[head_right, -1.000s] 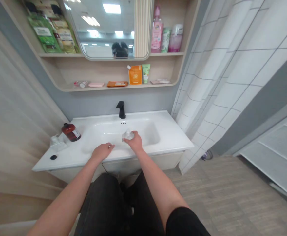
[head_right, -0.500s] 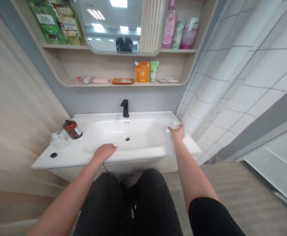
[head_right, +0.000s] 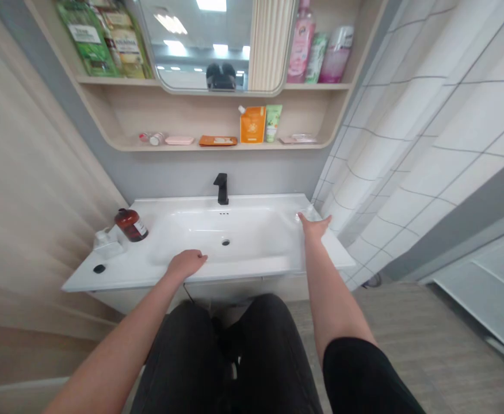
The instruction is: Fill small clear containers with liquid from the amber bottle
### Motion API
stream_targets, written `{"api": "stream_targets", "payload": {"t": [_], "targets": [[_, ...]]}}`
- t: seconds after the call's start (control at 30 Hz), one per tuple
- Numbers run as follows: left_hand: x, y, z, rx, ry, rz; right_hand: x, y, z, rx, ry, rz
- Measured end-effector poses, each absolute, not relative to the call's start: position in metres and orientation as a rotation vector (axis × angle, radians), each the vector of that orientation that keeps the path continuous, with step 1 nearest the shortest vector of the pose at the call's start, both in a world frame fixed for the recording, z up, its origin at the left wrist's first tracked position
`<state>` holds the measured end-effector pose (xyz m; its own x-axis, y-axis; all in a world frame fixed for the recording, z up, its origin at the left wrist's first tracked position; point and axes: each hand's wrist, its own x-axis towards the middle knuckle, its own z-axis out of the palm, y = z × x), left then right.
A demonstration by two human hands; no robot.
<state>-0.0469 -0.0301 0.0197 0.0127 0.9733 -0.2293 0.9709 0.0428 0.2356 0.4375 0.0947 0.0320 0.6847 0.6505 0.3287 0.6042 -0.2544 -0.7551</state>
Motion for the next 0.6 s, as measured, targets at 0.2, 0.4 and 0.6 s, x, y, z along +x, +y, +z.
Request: {"api": "stream_targets", "payload": {"t": [0.2,0.4,0.6], "targets": [[-0.047,-0.03,0.022,1.948,2.01,0.04,0.365,0.026,0.012,-1.693,-1.333,0.491],[-0.044,-0.045,0.02,2.033,1.991,0.462,0.259,-0.009,0.015,-1.624,-1.796,0.653],[-0.107,-0.087,0.05,1.973,2.04,1.388,0.232,-0.019,0.014,-1.815,-2.049,0.478]]}}
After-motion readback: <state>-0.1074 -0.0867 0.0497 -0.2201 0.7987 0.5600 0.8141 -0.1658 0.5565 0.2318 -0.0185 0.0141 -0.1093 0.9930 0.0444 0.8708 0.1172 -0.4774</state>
